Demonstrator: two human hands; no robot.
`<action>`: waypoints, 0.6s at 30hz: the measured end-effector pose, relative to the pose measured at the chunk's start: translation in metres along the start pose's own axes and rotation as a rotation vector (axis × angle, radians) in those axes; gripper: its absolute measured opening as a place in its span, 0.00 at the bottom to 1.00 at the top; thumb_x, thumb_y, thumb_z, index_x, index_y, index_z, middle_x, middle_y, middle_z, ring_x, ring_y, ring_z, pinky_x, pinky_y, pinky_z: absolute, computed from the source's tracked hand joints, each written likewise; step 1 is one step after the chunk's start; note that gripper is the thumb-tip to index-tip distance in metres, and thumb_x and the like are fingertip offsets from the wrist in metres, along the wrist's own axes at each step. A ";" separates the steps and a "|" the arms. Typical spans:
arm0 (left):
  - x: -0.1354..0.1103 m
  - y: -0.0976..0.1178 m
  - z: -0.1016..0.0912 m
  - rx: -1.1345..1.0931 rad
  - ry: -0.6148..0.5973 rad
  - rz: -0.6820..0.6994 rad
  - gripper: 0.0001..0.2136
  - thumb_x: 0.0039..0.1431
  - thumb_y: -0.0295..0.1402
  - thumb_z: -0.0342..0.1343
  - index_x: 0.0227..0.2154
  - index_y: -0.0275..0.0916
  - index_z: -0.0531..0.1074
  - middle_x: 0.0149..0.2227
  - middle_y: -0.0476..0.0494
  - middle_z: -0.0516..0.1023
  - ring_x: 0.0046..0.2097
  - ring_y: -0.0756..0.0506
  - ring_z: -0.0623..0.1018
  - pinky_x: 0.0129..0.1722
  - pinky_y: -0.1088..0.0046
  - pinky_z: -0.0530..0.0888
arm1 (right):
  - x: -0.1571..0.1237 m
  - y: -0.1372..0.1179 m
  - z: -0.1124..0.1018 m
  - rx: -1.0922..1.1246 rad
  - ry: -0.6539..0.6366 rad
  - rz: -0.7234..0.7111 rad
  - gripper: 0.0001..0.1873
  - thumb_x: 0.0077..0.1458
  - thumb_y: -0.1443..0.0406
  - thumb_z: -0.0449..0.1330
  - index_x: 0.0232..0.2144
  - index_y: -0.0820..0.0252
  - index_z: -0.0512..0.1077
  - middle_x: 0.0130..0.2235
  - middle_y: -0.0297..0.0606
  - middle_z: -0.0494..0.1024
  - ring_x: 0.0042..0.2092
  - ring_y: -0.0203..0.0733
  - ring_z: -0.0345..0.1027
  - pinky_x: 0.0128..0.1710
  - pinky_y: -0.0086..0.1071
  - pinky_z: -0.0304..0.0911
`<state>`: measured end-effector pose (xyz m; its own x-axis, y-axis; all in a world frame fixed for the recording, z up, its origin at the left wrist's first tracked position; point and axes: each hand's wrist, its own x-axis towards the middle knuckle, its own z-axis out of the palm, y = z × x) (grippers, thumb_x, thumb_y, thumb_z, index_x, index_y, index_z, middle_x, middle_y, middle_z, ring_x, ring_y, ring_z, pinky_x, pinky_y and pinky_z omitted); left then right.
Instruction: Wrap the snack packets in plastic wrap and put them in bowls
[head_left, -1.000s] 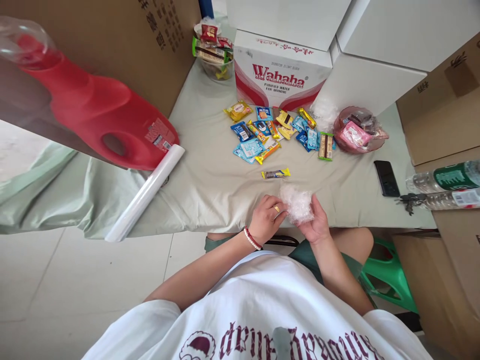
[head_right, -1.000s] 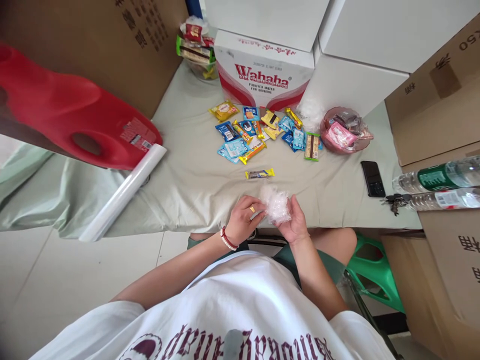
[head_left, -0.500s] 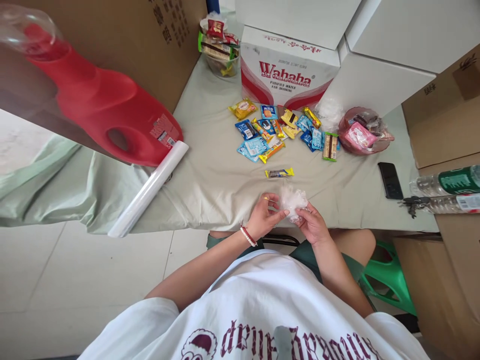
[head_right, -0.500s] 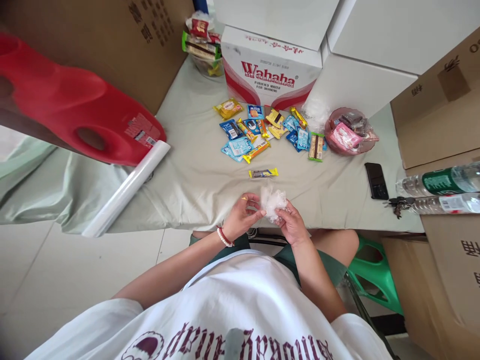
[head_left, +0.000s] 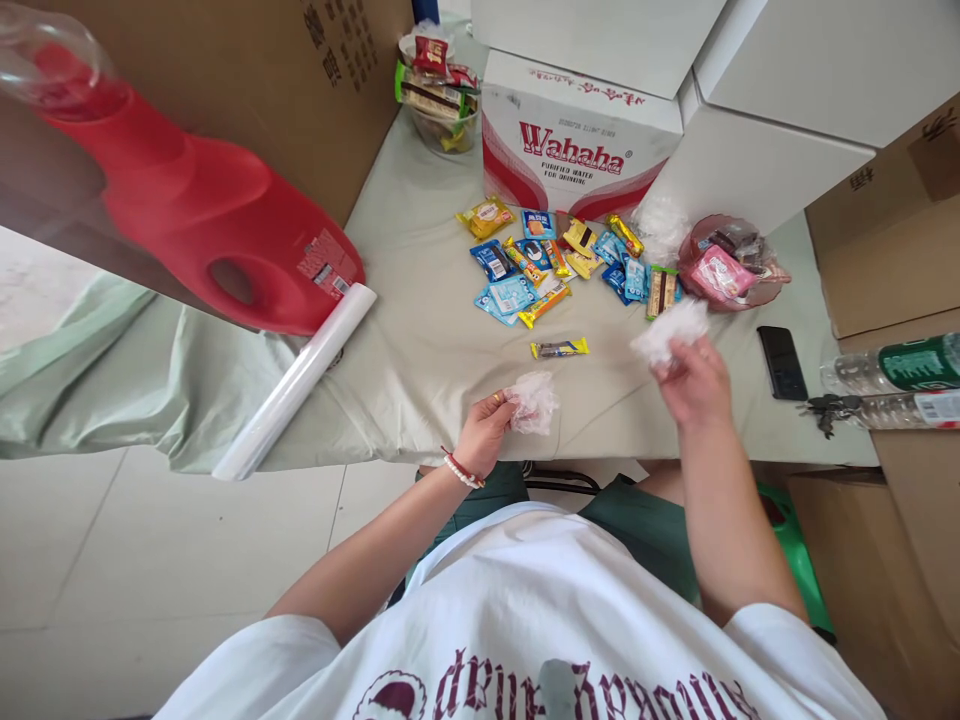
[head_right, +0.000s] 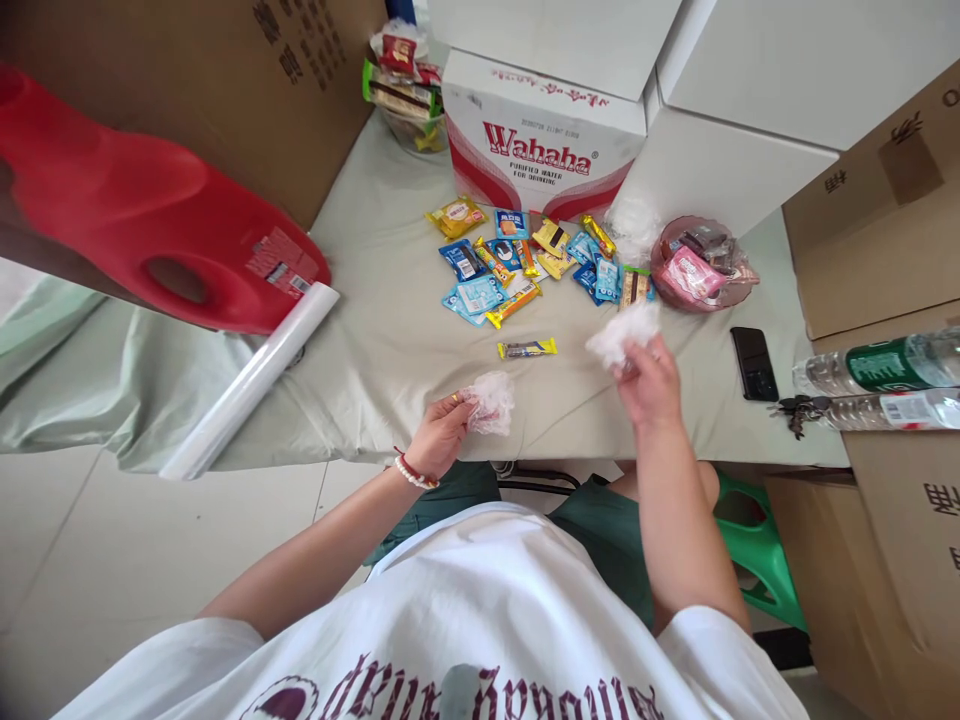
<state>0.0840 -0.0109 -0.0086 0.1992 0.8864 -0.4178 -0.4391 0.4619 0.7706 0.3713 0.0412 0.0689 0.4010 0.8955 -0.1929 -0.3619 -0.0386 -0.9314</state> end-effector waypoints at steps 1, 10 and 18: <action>-0.002 0.001 0.000 -0.008 -0.001 -0.004 0.17 0.48 0.46 0.73 0.32 0.38 0.79 0.32 0.47 0.81 0.35 0.48 0.79 0.41 0.66 0.79 | 0.025 -0.015 0.006 -0.017 0.005 -0.055 0.18 0.45 0.64 0.75 0.39 0.52 0.75 0.37 0.31 0.77 0.32 0.33 0.68 0.22 0.25 0.62; -0.005 0.004 0.000 -0.038 0.126 0.083 0.22 0.42 0.46 0.77 0.31 0.39 0.73 0.27 0.53 0.77 0.28 0.54 0.74 0.29 0.77 0.68 | 0.039 -0.010 0.064 -0.309 -0.295 0.053 0.24 0.51 0.56 0.75 0.48 0.50 0.75 0.51 0.38 0.78 0.45 0.41 0.76 0.38 0.37 0.76; 0.005 0.016 -0.002 -0.104 0.118 0.041 0.21 0.40 0.42 0.78 0.29 0.39 0.73 0.27 0.54 0.76 0.29 0.54 0.73 0.30 0.78 0.70 | -0.083 0.093 0.027 -0.411 -0.322 0.262 0.18 0.46 0.52 0.74 0.34 0.55 0.78 0.32 0.33 0.76 0.31 0.36 0.67 0.33 0.32 0.71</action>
<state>0.0766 0.0010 0.0003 0.0778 0.8918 -0.4458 -0.5341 0.4148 0.7367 0.2814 -0.0247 0.0066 0.0428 0.9199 -0.3897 -0.0323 -0.3886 -0.9208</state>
